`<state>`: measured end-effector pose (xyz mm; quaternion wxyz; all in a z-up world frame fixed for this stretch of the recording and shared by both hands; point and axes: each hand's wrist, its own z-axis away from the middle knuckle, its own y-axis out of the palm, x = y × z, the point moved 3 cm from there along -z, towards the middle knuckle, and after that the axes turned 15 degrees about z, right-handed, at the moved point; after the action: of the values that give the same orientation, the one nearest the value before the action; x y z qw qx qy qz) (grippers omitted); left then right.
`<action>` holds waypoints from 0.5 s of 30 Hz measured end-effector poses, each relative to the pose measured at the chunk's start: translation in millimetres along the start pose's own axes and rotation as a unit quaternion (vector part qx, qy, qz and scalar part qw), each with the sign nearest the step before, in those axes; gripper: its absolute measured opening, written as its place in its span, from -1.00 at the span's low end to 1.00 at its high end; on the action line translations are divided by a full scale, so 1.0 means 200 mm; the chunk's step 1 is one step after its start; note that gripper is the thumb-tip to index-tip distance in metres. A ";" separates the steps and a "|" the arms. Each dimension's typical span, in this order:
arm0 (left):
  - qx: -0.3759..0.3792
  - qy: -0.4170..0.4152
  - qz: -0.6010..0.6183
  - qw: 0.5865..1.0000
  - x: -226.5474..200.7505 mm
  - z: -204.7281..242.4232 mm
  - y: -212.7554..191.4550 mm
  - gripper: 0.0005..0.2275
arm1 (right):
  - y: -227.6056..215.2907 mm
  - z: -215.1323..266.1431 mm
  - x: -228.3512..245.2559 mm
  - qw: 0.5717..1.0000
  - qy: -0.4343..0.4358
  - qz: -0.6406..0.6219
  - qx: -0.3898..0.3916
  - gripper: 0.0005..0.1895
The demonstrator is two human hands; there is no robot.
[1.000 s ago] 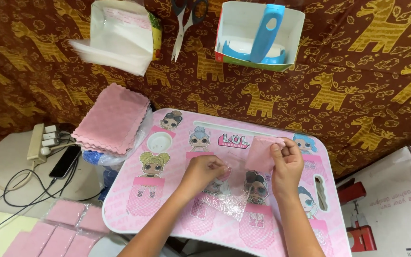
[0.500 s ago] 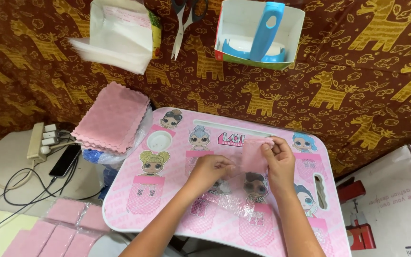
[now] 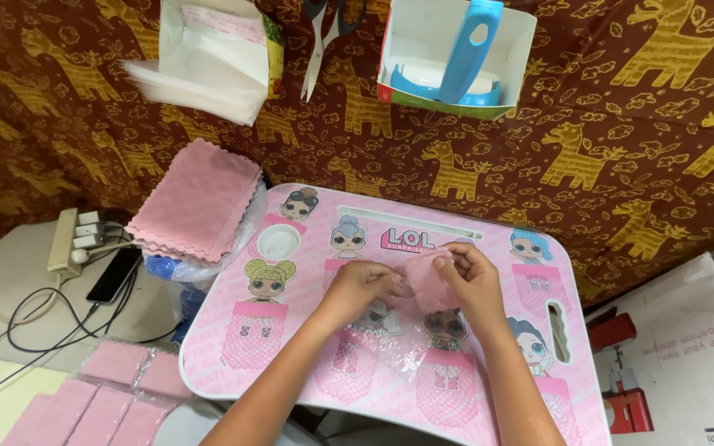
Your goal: The person uses a lint roller to clean a rectangular piece of pink fabric and a piece of grey fabric on a table, then folds the pink fabric into a small packet.
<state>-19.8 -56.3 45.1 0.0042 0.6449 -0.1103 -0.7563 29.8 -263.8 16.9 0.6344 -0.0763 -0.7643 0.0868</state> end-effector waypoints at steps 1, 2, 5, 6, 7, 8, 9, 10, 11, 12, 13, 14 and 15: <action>0.002 -0.003 -0.005 1.000 -0.04 0.03 0.00 -0.70 | 0.00 0.02 0.03 1.000 0.002 0.016 0.007 -0.81; 0.001 -0.003 -0.005 1.000 0.01 0.00 -0.01 -0.70 | 0.00 0.01 0.03 1.000 0.003 0.016 0.007 -0.81; 0.011 0.010 -0.008 1.000 0.06 -0.04 -0.04 -0.73 | 0.01 0.01 0.02 0.999 -0.002 0.049 0.019 -0.81; 0.010 0.009 -0.012 1.000 0.02 -0.01 -0.03 -0.72 | 0.01 0.01 0.03 0.998 -0.001 0.058 0.022 -0.81; 0.009 0.009 -0.015 1.000 -0.01 0.02 -0.03 -0.71 | 0.01 0.02 0.04 0.997 0.000 0.067 0.024 -0.81; 0.008 0.008 -0.015 1.000 -0.02 0.03 -0.04 -0.71 | 0.02 0.02 0.04 0.997 0.000 0.067 0.025 -0.81; 0.013 0.009 -0.018 1.000 -0.03 0.03 -0.04 -0.71 | 0.02 0.02 0.04 0.996 -0.001 0.080 0.025 -0.81; 0.017 0.010 -0.021 1.000 -0.04 0.04 -0.04 -0.72 | 0.02 0.02 0.05 0.995 -0.003 0.093 0.026 -0.81; 0.017 0.010 -0.021 1.000 -0.06 0.05 -0.03 -0.72 | 0.02 0.02 0.05 0.995 -0.003 0.093 0.026 -0.81; 0.021 0.002 -0.024 0.999 -0.08 0.06 -0.02 -0.71 | 0.02 0.02 0.04 0.995 0.003 0.095 0.021 -0.82; 0.026 -0.005 -0.028 0.999 -0.10 0.07 -0.02 -0.69 | 0.02 0.02 0.04 0.995 0.009 0.097 0.016 -0.82; 0.025 -0.005 -0.028 0.999 -0.08 0.06 -0.02 -0.69 | 0.01 0.01 0.04 0.995 0.008 0.097 0.016 -0.82; 0.025 -0.005 -0.028 0.999 -0.06 0.06 -0.03 -0.69 | 0.01 0.02 0.04 0.995 0.006 0.097 0.018 -0.82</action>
<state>-27.9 -47.2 57.8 -0.0336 0.6440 -0.1115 -0.7561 25.3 -259.6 23.3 0.6290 -0.1390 -0.7478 0.1607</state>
